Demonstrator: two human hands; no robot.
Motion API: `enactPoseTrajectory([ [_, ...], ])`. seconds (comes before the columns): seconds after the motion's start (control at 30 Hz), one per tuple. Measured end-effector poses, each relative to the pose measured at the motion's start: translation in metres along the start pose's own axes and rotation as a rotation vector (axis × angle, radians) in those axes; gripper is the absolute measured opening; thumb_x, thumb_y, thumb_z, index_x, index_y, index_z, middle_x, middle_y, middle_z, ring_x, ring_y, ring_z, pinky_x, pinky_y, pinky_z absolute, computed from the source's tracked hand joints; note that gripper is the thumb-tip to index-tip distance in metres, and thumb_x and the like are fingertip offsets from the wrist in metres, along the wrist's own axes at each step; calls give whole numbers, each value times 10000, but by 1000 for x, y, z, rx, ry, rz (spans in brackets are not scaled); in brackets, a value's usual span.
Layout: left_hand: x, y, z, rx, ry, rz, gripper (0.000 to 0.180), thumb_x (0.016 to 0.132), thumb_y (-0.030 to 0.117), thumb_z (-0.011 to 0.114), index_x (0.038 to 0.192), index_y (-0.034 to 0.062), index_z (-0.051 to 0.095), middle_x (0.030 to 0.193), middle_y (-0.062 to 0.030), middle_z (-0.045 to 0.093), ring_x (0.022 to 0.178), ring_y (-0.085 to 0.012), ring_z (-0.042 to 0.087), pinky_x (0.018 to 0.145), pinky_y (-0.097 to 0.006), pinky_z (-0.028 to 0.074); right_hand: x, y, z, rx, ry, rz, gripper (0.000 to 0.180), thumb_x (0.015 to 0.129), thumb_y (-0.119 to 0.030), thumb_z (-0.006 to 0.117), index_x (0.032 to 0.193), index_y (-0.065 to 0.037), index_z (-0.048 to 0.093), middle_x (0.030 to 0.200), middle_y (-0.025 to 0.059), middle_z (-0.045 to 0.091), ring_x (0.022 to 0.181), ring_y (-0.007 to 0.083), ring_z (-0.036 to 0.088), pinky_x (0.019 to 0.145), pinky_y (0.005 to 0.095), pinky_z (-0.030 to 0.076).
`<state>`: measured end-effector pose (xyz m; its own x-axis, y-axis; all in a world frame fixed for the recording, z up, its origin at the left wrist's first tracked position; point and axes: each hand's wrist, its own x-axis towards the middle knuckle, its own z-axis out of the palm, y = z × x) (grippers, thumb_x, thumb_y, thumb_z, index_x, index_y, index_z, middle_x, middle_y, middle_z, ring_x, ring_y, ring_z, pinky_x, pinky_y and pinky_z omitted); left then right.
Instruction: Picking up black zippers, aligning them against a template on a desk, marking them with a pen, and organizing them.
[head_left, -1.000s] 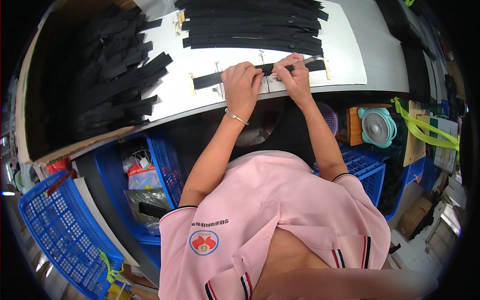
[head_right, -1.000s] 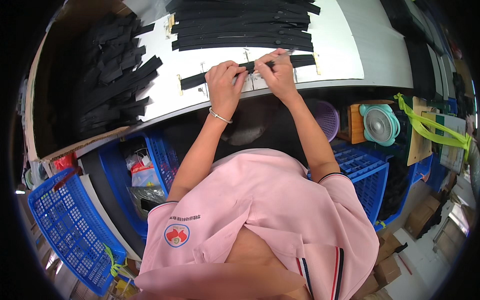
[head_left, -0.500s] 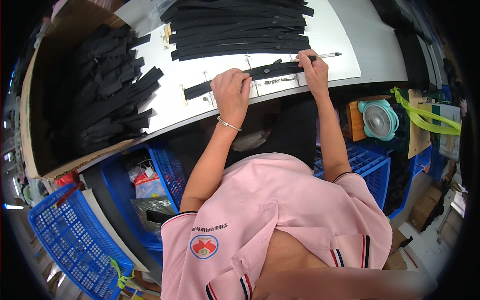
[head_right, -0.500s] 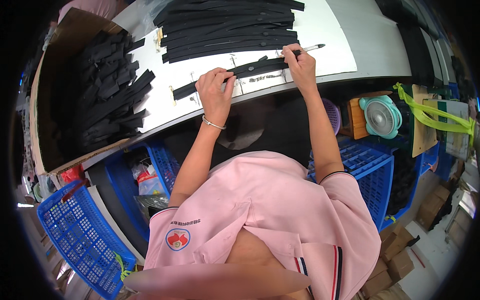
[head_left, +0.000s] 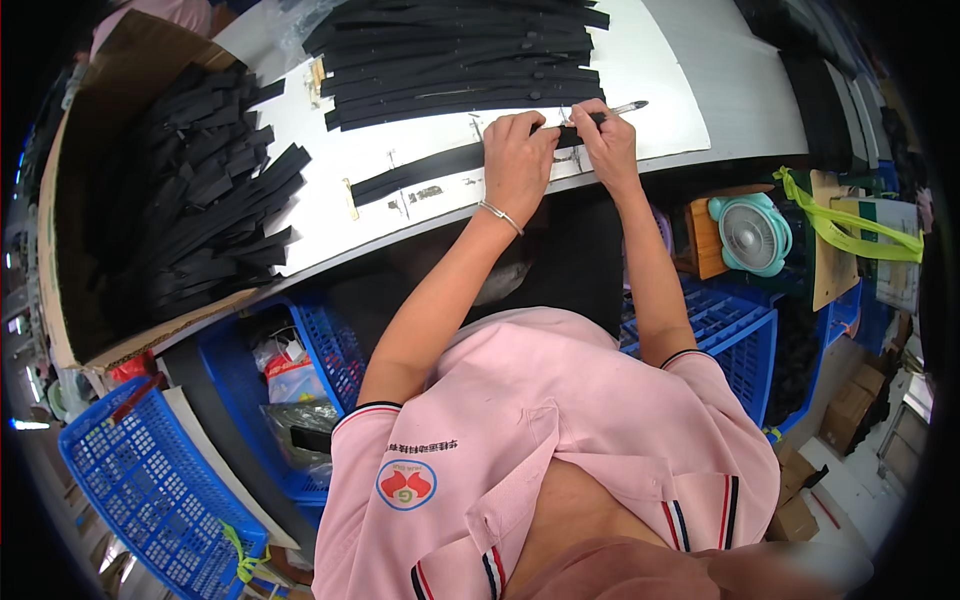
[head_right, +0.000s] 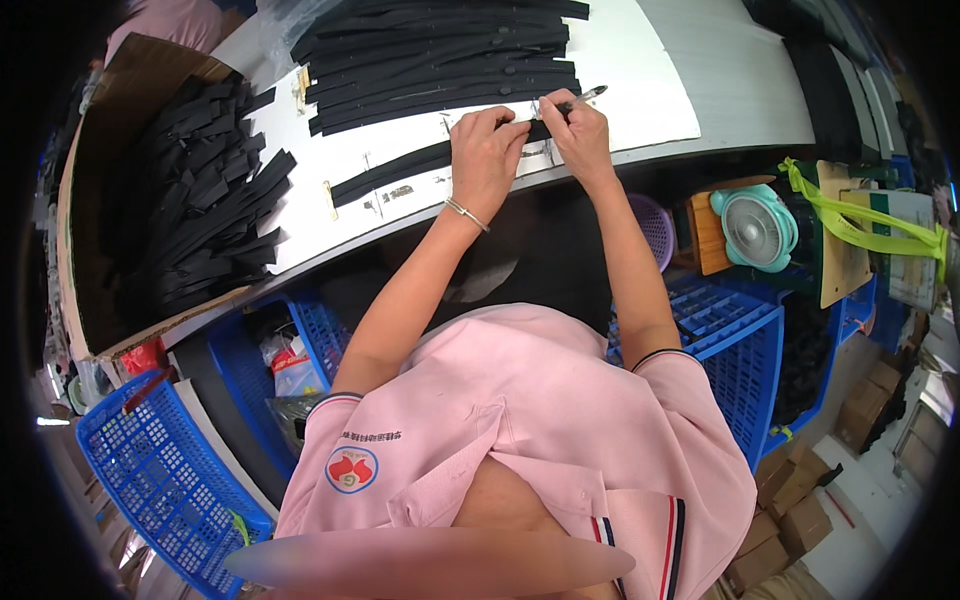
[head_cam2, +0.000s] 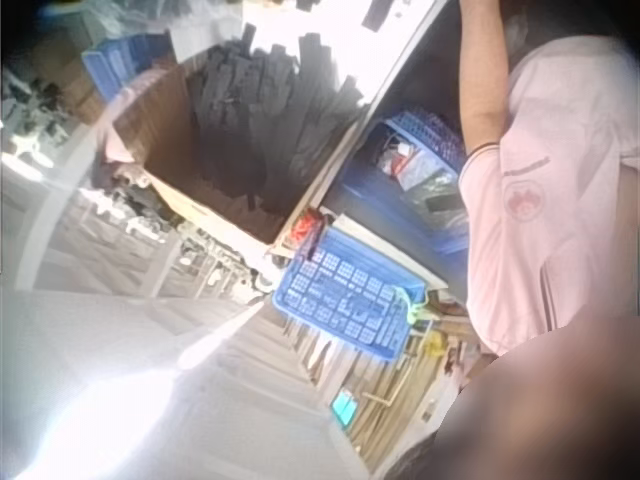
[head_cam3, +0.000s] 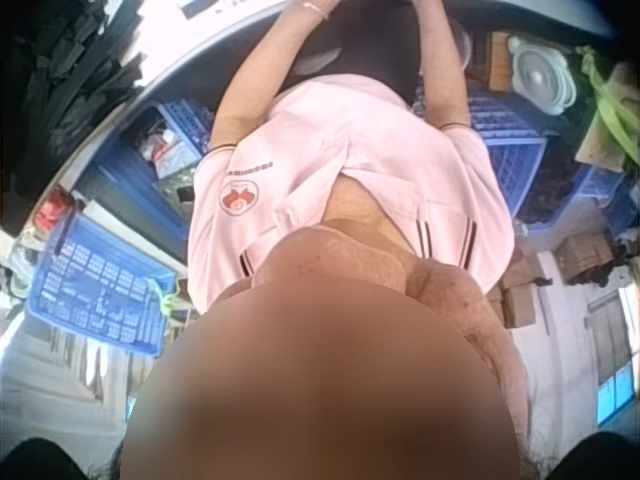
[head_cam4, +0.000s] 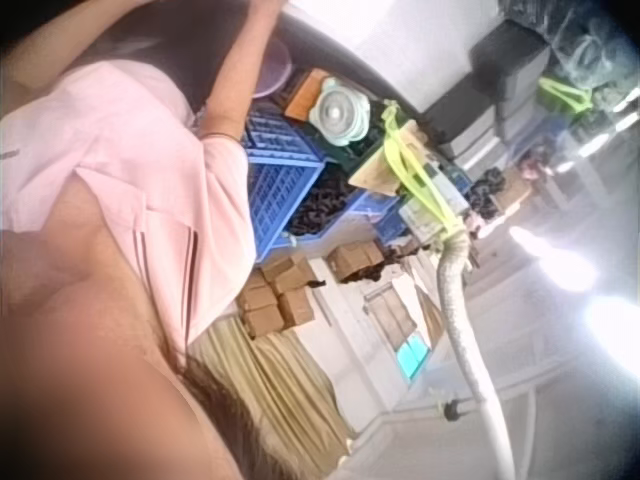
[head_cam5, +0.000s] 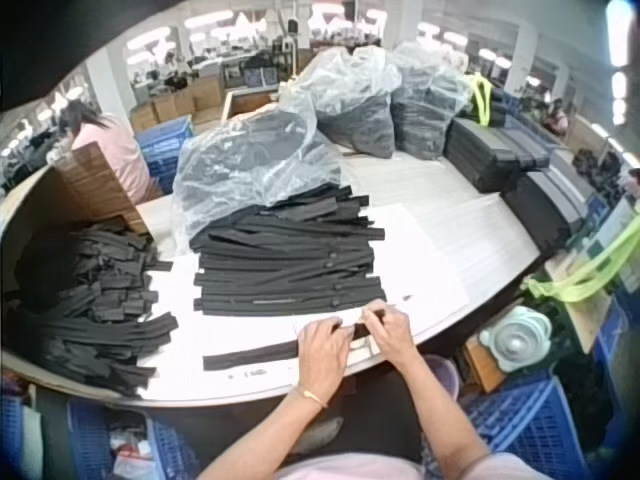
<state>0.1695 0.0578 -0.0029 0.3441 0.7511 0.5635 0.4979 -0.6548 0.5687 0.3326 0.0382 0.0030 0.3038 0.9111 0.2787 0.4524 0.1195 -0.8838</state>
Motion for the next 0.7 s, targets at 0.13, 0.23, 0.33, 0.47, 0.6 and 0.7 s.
enactPoseTrajectory([
  [0.13,0,0,0,-10,8,-4,124,815,95,762,937,73,779,1049,-42,671,1007,-250,590,919,-387,427,0,0,2,-86,-1,-46,209,977,-153,652,878,31,673,756,83,659,636,144,601,608,285,472],
  [0.23,0,-1,0,-9,13,-5,122,818,97,762,936,76,779,1050,-43,669,1008,-250,588,920,-388,426,-1,-6,4,-123,42,-101,208,979,-149,647,867,24,676,730,67,659,628,121,594,601,282,473],
  [0.33,0,0,-1,-13,11,-9,120,820,98,763,937,77,777,1050,-42,668,1013,-249,587,922,-389,425,-4,1,1,82,68,7,200,974,-139,644,850,15,679,693,53,652,623,96,582,592,280,471],
  [0.47,0,1,-1,-14,11,-13,118,822,98,763,938,77,777,1051,-40,667,1018,-248,586,925,-390,423,-5,8,-1,124,-9,-53,199,967,-135,643,831,7,680,664,33,640,619,77,570,583,273,464],
  [0.6,-1,2,-1,-7,6,-18,117,825,98,762,939,79,777,1054,-36,667,1021,-246,586,927,-390,421,-5,12,-3,64,-65,-47,197,949,-138,649,814,3,675,642,29,622,604,87,566,576,269,456],
  [0.7,-1,1,-2,-6,10,-21,117,826,96,760,940,81,778,1059,-33,667,1022,-243,586,929,-390,421,-5,6,-3,65,-72,-24,195,942,-139,649,808,0,670,632,38,610,597,98,562,572,279,451],
])
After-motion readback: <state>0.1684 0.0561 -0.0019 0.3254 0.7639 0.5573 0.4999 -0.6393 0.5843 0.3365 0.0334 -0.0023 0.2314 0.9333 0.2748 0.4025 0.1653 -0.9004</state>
